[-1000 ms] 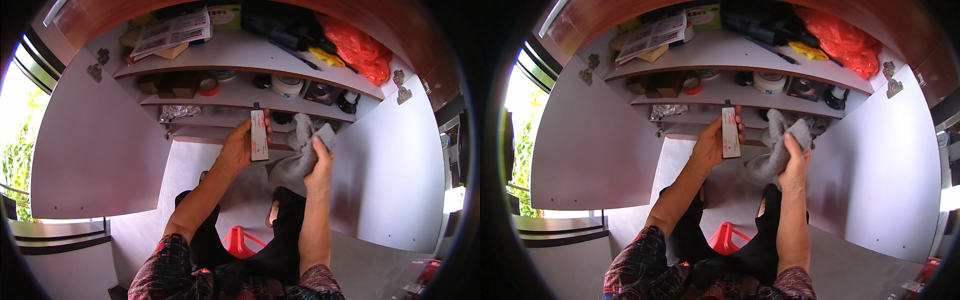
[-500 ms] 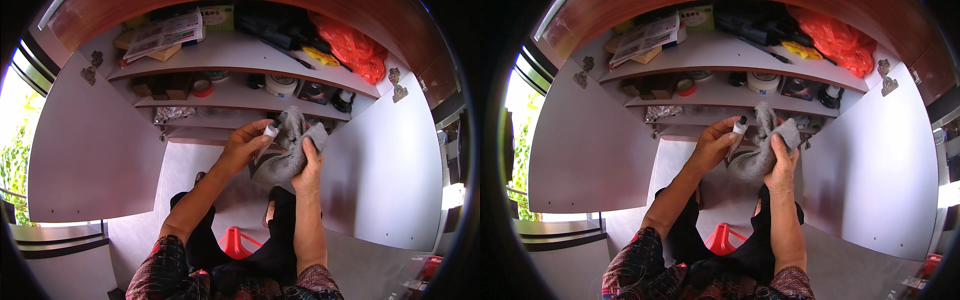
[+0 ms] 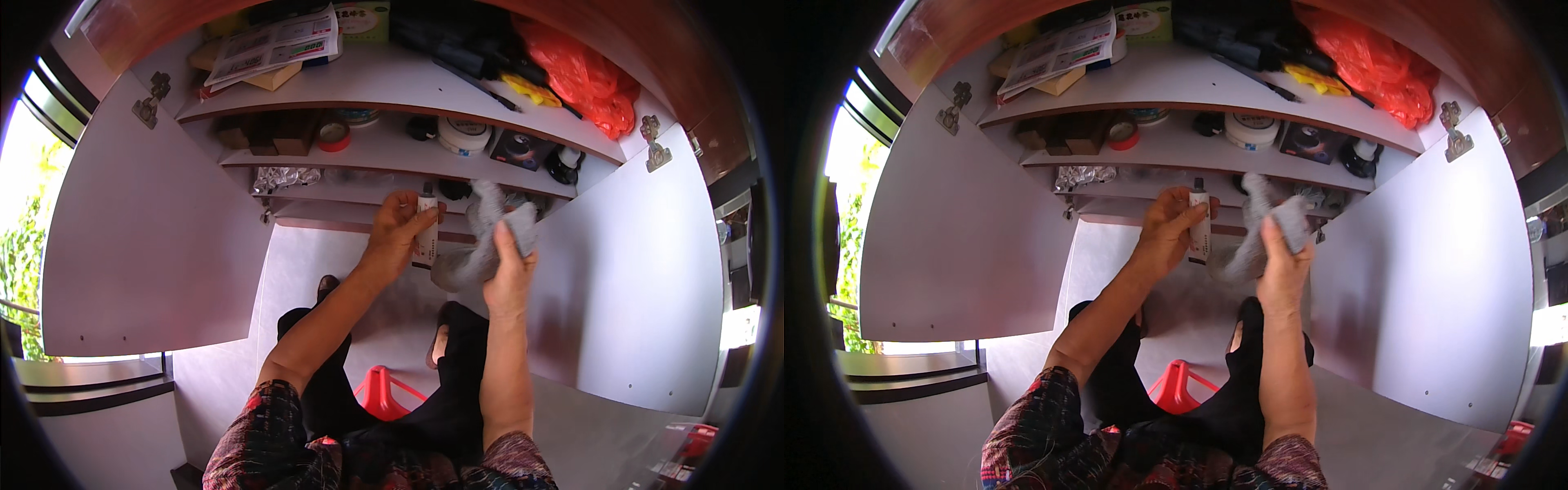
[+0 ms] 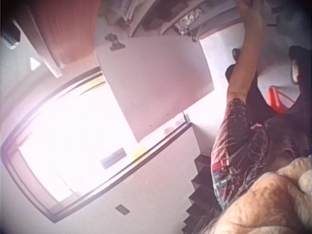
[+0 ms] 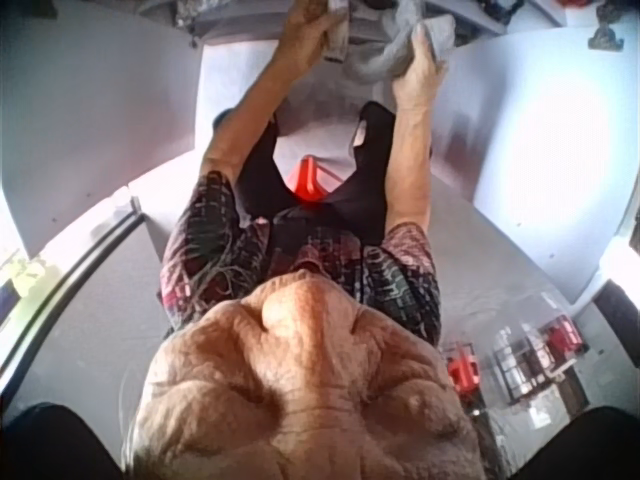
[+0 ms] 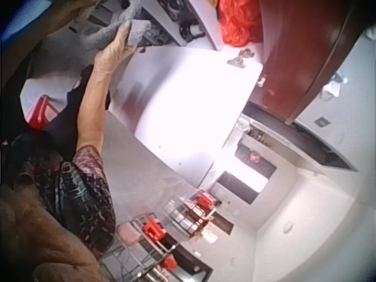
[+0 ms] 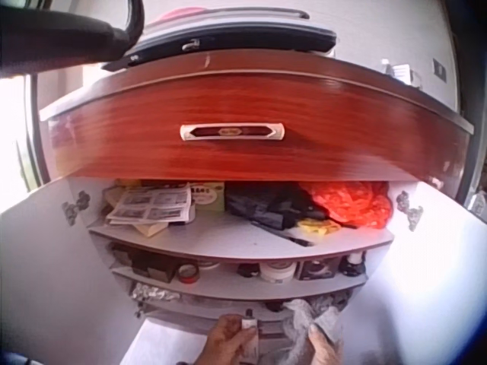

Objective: The person sits on a low stool and wipes various items inside an open wall cabinet using a gray cloth. They handle a black pouch, a small box, a white package, a wooden block, a tape dispenser, and a black case, wiping each item individually before placing them back on the shelves.

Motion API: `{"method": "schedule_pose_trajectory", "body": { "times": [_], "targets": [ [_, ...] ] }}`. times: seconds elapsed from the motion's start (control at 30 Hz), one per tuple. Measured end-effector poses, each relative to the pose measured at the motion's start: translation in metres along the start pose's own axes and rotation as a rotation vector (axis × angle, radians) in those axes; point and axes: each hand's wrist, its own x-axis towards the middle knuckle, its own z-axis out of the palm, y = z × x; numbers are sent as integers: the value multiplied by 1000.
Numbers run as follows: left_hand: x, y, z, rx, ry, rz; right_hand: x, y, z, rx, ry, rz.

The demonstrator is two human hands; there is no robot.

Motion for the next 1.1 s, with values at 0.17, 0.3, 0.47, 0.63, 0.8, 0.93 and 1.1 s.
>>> {"method": "schedule_pose_trajectory", "body": {
  "times": [0.17,0.3,0.47,0.63,0.8,0.93,1.1],
  "targets": [
    [-3,-1,4,-311,17,-149,-13,11,11,-978,-426,-499],
    [0,2,-7,-264,76,-54,-12,3,3,-1114,-629,-320],
    [8,5,-12,-232,115,66,-14,-1,-10,-1376,-697,-121],
    [14,10,-12,-72,332,41,-7,-6,-17,-1266,-392,-238],
    [12,5,-5,-236,323,24,-9,0,-15,-1127,-384,-304],
    [20,4,-18,-288,364,83,0,-1,-25,-1143,-284,-333],
    [30,12,-39,-254,391,165,6,-8,-45,-523,68,-128]
  ]
}}
